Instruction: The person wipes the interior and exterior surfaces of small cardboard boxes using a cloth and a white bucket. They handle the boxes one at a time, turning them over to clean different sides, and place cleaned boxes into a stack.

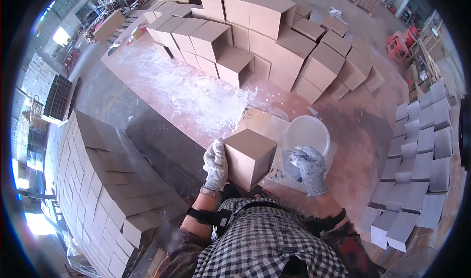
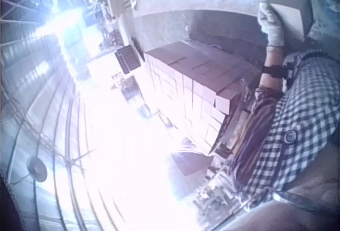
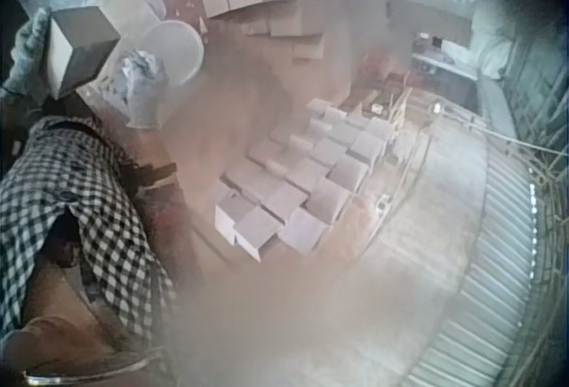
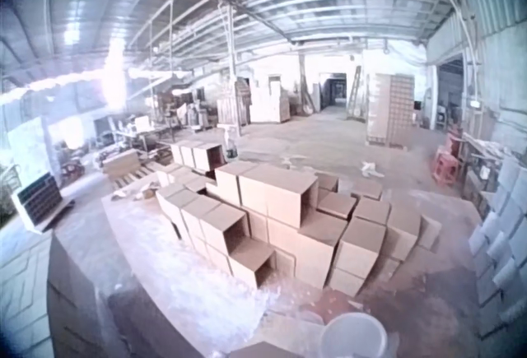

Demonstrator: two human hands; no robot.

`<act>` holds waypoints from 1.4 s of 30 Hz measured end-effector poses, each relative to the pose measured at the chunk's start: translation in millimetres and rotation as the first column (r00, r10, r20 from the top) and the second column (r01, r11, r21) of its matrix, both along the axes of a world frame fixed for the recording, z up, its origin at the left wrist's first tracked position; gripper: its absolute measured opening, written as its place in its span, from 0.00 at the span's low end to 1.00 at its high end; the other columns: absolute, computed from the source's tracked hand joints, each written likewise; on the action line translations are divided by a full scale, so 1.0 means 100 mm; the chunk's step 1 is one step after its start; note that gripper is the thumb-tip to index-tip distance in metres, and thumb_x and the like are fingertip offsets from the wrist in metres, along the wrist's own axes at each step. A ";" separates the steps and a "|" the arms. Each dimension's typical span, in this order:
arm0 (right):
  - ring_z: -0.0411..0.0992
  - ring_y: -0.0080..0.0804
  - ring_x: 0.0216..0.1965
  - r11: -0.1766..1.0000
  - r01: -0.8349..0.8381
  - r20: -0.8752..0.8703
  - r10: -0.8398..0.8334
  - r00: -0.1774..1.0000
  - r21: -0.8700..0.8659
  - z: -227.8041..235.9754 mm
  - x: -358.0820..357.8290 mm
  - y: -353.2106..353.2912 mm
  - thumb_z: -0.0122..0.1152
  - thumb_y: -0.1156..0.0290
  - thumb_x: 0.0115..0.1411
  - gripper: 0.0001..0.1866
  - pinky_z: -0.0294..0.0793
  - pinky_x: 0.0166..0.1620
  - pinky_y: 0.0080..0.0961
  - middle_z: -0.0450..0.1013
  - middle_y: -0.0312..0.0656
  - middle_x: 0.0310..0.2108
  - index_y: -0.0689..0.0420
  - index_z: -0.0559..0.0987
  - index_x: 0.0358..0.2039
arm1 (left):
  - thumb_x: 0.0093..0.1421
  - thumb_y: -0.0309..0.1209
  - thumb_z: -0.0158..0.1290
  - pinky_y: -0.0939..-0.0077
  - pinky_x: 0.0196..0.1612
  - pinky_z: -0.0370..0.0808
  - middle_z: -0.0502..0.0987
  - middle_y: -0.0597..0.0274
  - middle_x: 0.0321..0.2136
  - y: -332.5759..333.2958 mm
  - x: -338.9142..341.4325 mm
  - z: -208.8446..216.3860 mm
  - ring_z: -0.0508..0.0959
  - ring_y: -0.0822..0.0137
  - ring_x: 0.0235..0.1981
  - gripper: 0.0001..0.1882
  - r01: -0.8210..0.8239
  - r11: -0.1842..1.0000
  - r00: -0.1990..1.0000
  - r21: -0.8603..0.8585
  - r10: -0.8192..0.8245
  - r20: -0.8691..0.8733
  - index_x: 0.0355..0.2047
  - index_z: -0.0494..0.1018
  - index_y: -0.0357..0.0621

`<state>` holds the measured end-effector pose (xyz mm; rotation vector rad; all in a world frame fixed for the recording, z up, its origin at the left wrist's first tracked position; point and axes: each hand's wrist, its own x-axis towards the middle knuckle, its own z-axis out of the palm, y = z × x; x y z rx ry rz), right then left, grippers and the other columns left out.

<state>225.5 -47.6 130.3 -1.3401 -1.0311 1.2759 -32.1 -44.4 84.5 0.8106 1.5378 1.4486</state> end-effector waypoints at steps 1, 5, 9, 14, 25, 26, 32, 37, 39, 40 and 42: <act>0.72 0.20 0.34 0.999 -0.004 -0.003 0.004 1.000 -0.031 0.03 -0.05 0.02 0.62 0.84 0.50 0.09 0.75 0.41 0.18 0.76 0.37 0.32 0.64 0.78 0.34 | 0.68 0.45 0.45 0.78 0.33 0.68 0.72 0.74 0.24 0.00 0.03 0.00 0.66 0.80 0.29 0.22 0.011 0.999 1.000 0.036 -0.012 0.008 0.31 0.75 0.35; 0.73 0.21 0.34 0.995 -0.055 -0.003 0.055 0.998 -0.086 0.11 -0.13 0.05 0.61 0.84 0.51 0.09 0.75 0.41 0.19 0.77 0.38 0.33 0.65 0.78 0.35 | 0.68 0.39 0.46 0.79 0.33 0.68 0.72 0.76 0.25 -0.01 0.05 -0.04 0.65 0.81 0.29 0.18 0.043 0.996 0.996 0.074 -0.036 -0.086 0.31 0.74 0.35; 0.74 0.22 0.35 0.994 -0.069 -0.052 0.064 0.997 -0.087 0.14 -0.14 0.06 0.61 0.83 0.52 0.09 0.75 0.42 0.20 0.77 0.39 0.35 0.65 0.78 0.36 | 0.67 0.39 0.48 0.78 0.30 0.68 0.72 0.72 0.21 0.03 0.08 -0.03 0.65 0.80 0.27 0.17 0.074 0.993 0.972 0.088 -0.053 -0.228 0.31 0.75 0.37; 0.75 0.26 0.36 0.996 -0.008 -0.092 0.000 0.996 -0.087 0.15 -0.09 0.06 0.61 0.84 0.51 0.10 0.75 0.43 0.21 0.78 0.41 0.36 0.65 0.78 0.36 | 0.65 0.43 0.50 0.72 0.29 0.70 0.74 0.61 0.18 0.07 0.12 0.05 0.71 0.73 0.22 0.17 0.132 0.991 0.915 0.021 -0.113 -0.387 0.32 0.77 0.41; 0.74 0.28 0.38 0.991 0.028 -0.542 -0.096 0.835 -0.133 -0.12 0.11 0.00 0.54 0.83 0.50 0.13 0.74 0.47 0.24 0.77 0.41 0.36 0.62 0.79 0.37 | 0.65 0.46 0.48 0.68 0.35 0.74 0.78 0.55 0.27 0.00 0.07 -0.08 0.78 0.56 0.29 0.19 0.389 0.917 0.881 0.090 -0.342 -0.326 0.37 0.77 0.42; 0.74 0.28 0.38 0.993 0.028 -0.559 -0.089 0.824 -0.118 -0.15 0.11 0.00 0.54 0.83 0.49 0.13 0.73 0.47 0.25 0.77 0.40 0.36 0.62 0.79 0.37 | 0.64 0.45 0.50 0.68 0.36 0.74 0.78 0.56 0.27 0.00 0.06 -0.08 0.79 0.56 0.30 0.18 0.479 0.859 0.851 0.182 -0.403 -0.338 0.37 0.77 0.43; 0.75 0.29 0.36 0.995 0.029 -0.423 -0.065 0.904 -0.092 -0.04 0.10 0.00 0.57 0.83 0.48 0.13 0.75 0.45 0.25 0.77 0.41 0.35 0.62 0.78 0.36 | 0.54 0.37 0.60 0.67 0.39 0.73 0.80 0.57 0.31 0.04 0.14 0.36 0.78 0.55 0.33 0.15 0.830 0.556 0.517 0.046 -0.735 -0.438 0.39 0.76 0.42; 0.76 0.30 0.35 1.000 -0.026 -0.169 0.028 0.985 0.014 0.17 -0.02 0.15 0.63 0.81 0.49 0.09 0.77 0.41 0.26 0.78 0.40 0.32 0.60 0.78 0.33 | 0.44 0.31 0.57 0.65 0.34 0.71 0.75 0.63 0.26 0.02 0.15 0.41 0.76 0.61 0.28 0.15 0.873 0.488 0.121 -0.005 -0.226 -0.967 0.34 0.75 0.44; 0.76 0.31 0.33 0.996 -0.065 -0.133 0.074 0.988 0.068 0.23 -0.10 0.28 0.65 0.80 0.50 0.08 0.77 0.39 0.26 0.78 0.40 0.30 0.59 0.78 0.32 | 0.44 0.31 0.55 0.68 0.34 0.70 0.72 0.65 0.23 0.08 0.17 0.40 0.75 0.63 0.27 0.15 0.844 0.506 -0.077 -0.178 -0.214 -0.974 0.36 0.74 0.46; 0.76 0.34 0.30 0.944 -0.206 0.286 0.129 0.950 0.257 0.25 -0.17 0.40 0.65 0.77 0.51 0.08 0.76 0.36 0.27 0.77 0.40 0.28 0.58 0.78 0.32 | 0.44 0.31 0.55 0.68 0.34 0.70 0.72 0.65 0.23 0.10 0.16 0.36 0.75 0.63 0.27 0.15 0.836 0.517 -0.079 -0.181 -0.213 -0.974 0.36 0.74 0.46; 0.76 0.37 0.28 0.843 -0.399 0.658 0.073 0.750 0.362 0.27 -0.30 0.63 0.65 0.74 0.52 0.07 0.76 0.34 0.29 0.75 0.40 0.26 0.58 0.77 0.32 | 0.45 0.32 0.54 0.68 0.35 0.70 0.72 0.66 0.23 0.14 0.17 0.22 0.75 0.64 0.28 0.14 0.810 0.523 -0.165 -0.264 -0.230 -0.959 0.35 0.74 0.49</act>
